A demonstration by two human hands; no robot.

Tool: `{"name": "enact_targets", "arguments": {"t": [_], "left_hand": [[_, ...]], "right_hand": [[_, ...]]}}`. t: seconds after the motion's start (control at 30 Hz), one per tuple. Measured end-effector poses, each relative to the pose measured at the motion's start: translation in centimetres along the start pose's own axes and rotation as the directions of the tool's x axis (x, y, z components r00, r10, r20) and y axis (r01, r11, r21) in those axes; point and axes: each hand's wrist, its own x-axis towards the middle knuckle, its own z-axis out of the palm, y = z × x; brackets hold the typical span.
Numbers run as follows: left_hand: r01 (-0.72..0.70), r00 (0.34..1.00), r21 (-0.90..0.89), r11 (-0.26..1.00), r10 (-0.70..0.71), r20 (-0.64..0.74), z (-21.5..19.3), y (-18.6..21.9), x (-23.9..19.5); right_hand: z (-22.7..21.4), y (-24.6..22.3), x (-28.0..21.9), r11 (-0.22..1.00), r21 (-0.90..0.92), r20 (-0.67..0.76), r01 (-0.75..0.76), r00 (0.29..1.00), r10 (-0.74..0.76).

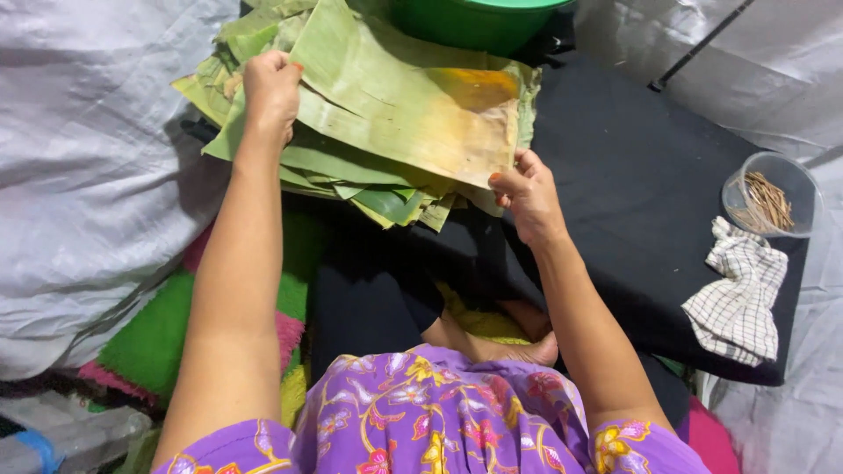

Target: Cleaning banana leaves with a cloth and folding them into cone shapes for food packaging.

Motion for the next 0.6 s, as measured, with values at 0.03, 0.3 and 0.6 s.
{"name": "enact_targets", "arguments": {"t": [0.03,0.3,0.6], "left_hand": [[-0.006,1.000,0.000,1.000,0.006,0.010,0.2,0.8,-0.4],[0.015,0.981,-0.258,0.966,0.036,0.193,4.4,6.6,-4.9],[0.082,0.918,-0.433,0.898,0.101,0.383,12.6,9.1,-9.7]], "right_hand": [[-0.2,-0.2,-0.4,1.000,0.004,-0.009,0.005,1.000,-0.005],[-6.0,-0.6,-2.8,0.994,0.084,-0.164,0.073,0.985,-0.058],[-14.4,-0.4,-6.0,0.983,0.127,-0.333,0.135,0.939,-0.086]]}}
